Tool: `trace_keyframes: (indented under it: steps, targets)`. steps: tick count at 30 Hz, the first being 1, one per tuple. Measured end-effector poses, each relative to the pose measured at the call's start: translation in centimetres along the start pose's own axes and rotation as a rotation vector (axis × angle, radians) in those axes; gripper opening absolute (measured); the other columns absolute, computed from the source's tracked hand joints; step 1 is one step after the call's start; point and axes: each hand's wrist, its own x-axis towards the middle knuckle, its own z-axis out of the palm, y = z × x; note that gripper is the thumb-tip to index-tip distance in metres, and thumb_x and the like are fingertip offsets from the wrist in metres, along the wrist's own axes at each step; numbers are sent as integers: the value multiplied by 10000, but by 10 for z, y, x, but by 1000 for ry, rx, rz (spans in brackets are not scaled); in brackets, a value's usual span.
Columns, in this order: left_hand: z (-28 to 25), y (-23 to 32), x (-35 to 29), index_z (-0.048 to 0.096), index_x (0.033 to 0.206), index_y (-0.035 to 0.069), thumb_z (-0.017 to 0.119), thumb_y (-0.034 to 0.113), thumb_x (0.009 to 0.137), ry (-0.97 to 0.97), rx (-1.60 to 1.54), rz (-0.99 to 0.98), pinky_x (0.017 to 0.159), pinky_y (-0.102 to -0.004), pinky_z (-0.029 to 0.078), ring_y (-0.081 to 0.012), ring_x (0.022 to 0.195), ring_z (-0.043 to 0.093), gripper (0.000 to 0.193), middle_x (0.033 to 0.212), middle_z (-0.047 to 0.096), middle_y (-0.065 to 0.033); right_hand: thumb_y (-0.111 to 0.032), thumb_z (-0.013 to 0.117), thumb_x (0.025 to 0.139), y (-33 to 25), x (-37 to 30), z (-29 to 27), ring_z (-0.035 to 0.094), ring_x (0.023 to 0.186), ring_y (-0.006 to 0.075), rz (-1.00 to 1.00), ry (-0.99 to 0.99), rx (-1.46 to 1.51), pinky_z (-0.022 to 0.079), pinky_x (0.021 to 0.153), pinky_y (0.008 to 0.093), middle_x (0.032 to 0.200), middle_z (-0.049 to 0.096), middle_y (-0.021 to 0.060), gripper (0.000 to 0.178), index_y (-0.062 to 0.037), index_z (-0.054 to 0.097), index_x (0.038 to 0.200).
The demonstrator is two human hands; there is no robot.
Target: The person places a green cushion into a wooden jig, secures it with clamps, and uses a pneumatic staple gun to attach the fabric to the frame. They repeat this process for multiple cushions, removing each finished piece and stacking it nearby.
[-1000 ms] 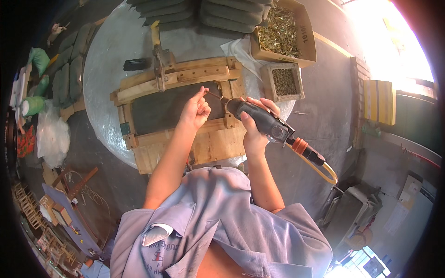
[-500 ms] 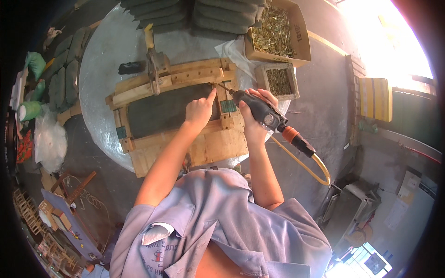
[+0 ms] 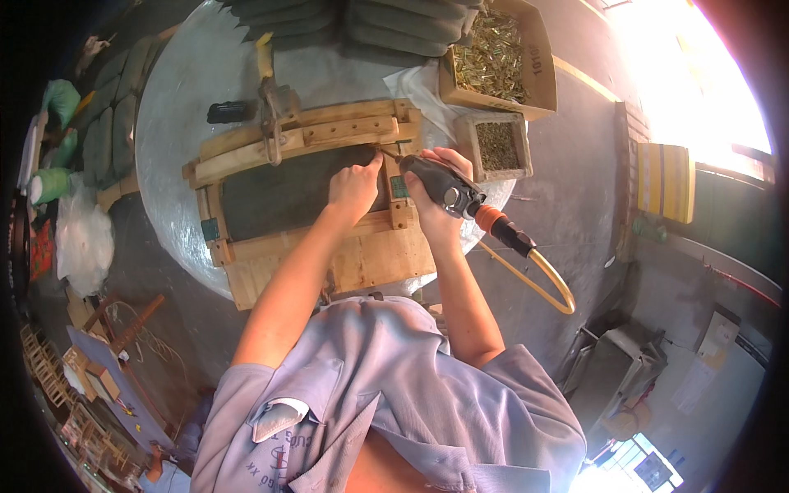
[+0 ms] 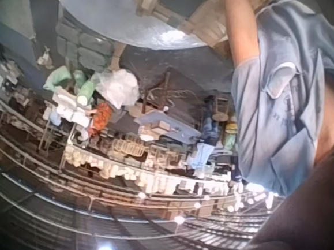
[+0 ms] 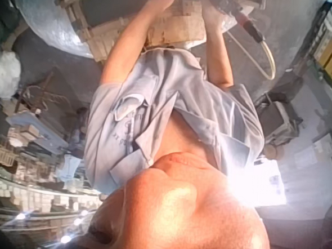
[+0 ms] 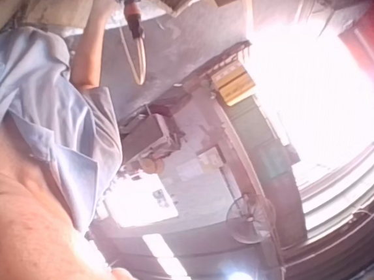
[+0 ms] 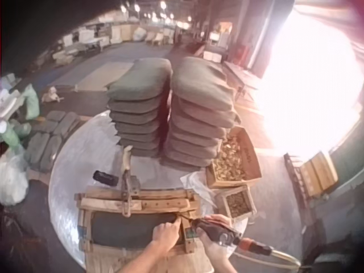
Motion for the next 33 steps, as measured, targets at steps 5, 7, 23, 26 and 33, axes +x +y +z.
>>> trace_keyframes:
  steps: [5, 7, 23, 26, 33]
  targets:
    - [-2, 2, 0, 604, 1564, 179, 601, 7, 921, -9, -15, -18, 743, -489, 671, -377, 854, 806, 665, 879, 790, -222, 24, 859, 844, 5, 1, 3, 718, 1135, 227, -9, -7, -12, 569, 1038, 376, 1234, 721, 160, 591, -29, 563, 1353]
    - [-1, 1, 0, 600, 1570, 188, 603, 12, 926, 0, -8, -20, 747, -485, 671, -375, 857, 807, 668, 878, 789, -222, 28, 857, 840, 4, 3, 6, 718, 1132, 224, -1, -1, 3, 571, 1029, 370, 1230, 720, 158, 590, -28, 565, 1350]
    - [4, -1, 2, 594, 1570, 174, 620, 14, 912, -1, -44, -31, 743, -491, 667, -378, 850, 804, 677, 891, 795, -210, 52, 837, 839, 1, 3, 15, 699, 1163, 210, -7, -18, -60, 564, 1036, 360, 1223, 708, 146, 571, -29, 570, 1337]
    - [5, -2, 2, 595, 1567, 171, 617, 23, 916, 2, -40, -26, 739, -490, 666, -376, 847, 805, 669, 882, 794, -204, 57, 838, 834, 2, 4, 17, 695, 1175, 209, -4, -12, -61, 558, 1041, 352, 1218, 705, 143, 578, -27, 570, 1339]
    - [9, -2, -4, 605, 1562, 182, 589, 45, 925, -17, -20, -23, 723, -478, 659, -367, 820, 801, 653, 865, 791, -189, 15, 827, 814, -10, 47, 35, 722, 984, 130, 51, -141, -149, 580, 900, 315, 1046, 755, 48, 439, -39, 666, 1219]
